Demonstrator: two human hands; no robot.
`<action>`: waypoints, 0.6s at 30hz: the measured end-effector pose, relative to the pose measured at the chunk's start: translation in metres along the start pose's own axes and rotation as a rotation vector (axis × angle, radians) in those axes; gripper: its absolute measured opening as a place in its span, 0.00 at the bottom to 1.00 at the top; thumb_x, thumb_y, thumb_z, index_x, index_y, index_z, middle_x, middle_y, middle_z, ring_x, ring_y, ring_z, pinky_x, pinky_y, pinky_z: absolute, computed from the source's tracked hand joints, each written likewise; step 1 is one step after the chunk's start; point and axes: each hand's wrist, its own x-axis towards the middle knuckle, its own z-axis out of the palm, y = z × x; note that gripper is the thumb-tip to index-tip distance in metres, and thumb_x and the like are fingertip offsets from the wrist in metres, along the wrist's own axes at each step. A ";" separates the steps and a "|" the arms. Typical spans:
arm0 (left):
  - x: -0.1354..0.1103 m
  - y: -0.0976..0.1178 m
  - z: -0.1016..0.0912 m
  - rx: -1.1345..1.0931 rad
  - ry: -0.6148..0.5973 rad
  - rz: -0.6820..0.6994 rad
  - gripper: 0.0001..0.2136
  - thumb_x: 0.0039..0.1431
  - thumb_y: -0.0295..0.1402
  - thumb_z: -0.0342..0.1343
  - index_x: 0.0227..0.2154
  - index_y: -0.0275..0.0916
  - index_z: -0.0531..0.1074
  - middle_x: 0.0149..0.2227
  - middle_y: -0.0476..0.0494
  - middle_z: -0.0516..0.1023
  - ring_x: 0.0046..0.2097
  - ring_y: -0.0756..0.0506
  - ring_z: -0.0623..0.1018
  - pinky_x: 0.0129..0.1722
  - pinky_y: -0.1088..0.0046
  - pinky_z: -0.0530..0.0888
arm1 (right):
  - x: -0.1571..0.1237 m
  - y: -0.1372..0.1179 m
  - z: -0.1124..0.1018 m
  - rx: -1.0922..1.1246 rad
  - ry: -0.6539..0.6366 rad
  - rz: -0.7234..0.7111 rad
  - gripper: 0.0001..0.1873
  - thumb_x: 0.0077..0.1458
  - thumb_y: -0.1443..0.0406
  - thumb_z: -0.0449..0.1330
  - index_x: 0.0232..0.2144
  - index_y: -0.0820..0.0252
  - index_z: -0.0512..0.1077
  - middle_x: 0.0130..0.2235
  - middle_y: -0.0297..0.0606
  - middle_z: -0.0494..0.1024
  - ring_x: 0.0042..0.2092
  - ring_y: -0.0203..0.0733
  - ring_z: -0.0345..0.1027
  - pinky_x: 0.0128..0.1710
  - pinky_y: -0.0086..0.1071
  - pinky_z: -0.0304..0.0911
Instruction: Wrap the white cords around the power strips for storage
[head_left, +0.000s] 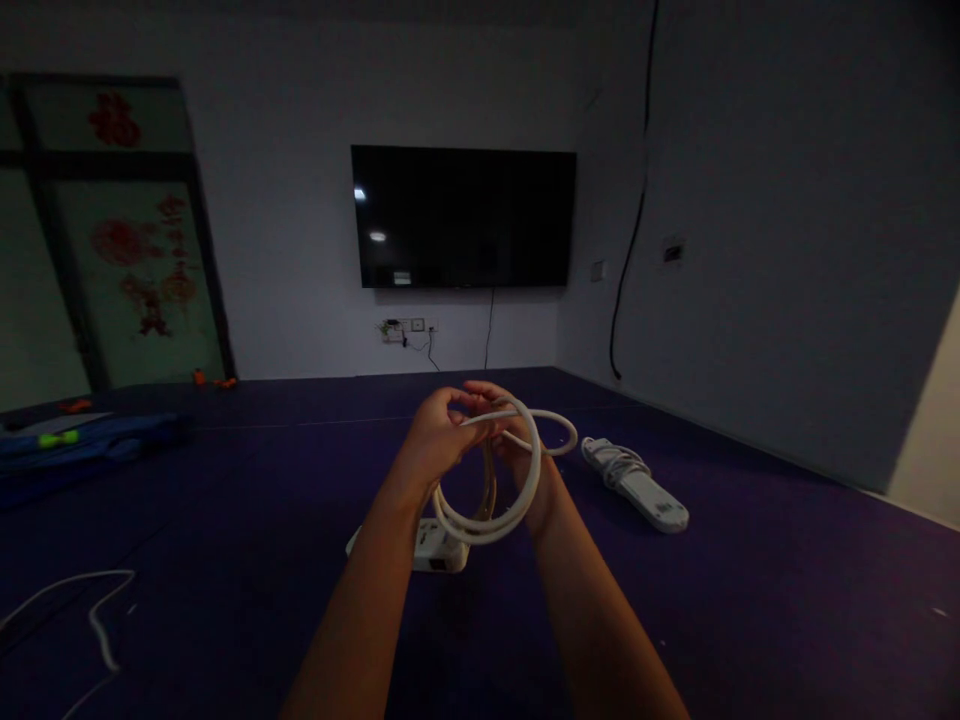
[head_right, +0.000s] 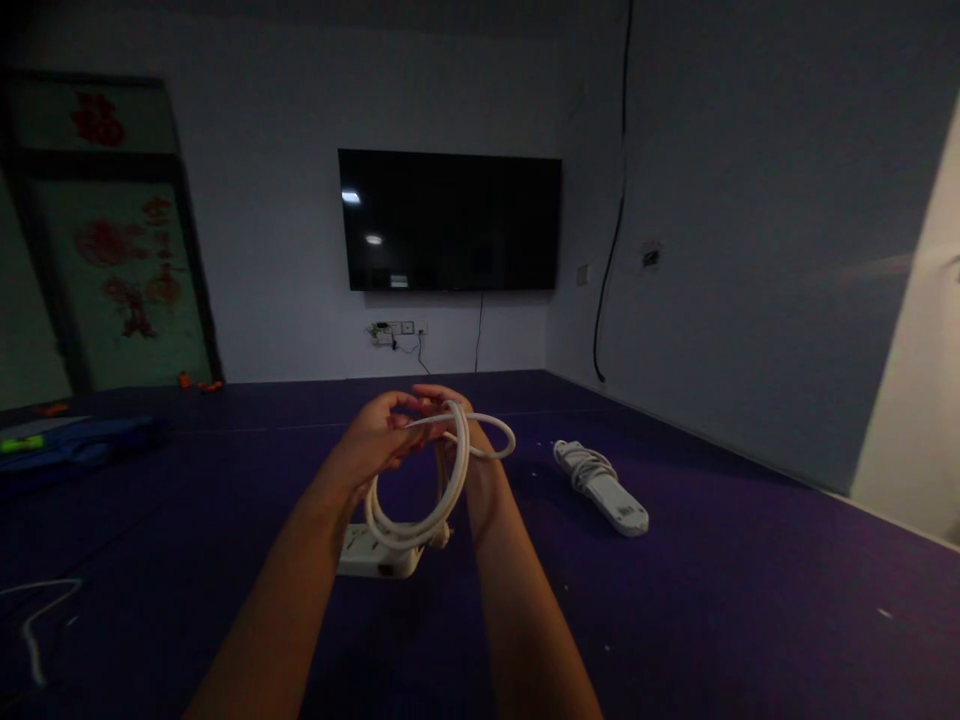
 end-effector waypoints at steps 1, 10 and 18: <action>-0.001 0.002 0.001 -0.057 -0.019 -0.041 0.17 0.44 0.40 0.63 0.33 0.38 0.65 0.17 0.55 0.67 0.15 0.57 0.61 0.15 0.83 0.54 | -0.001 0.003 0.001 0.029 -0.001 -0.008 0.16 0.41 0.58 0.64 0.34 0.56 0.72 0.26 0.33 0.73 0.24 0.36 0.65 0.24 0.30 0.61; 0.007 0.001 -0.001 -0.138 0.115 -0.117 0.24 0.40 0.52 0.62 0.30 0.39 0.62 0.12 0.57 0.64 0.11 0.58 0.55 0.11 0.83 0.48 | 0.015 0.028 0.021 -0.031 -0.065 -0.127 0.18 0.43 0.57 0.60 0.37 0.58 0.71 0.17 0.26 0.63 0.19 0.32 0.54 0.19 0.27 0.55; 0.006 0.003 -0.002 -0.170 0.231 -0.106 0.22 0.39 0.36 0.65 0.37 0.39 0.63 0.13 0.61 0.63 0.11 0.59 0.55 0.12 0.85 0.49 | 0.019 0.031 0.023 -0.386 -0.048 -0.148 0.09 0.46 0.66 0.55 0.33 0.57 0.69 0.22 0.30 0.66 0.26 0.36 0.60 0.26 0.29 0.61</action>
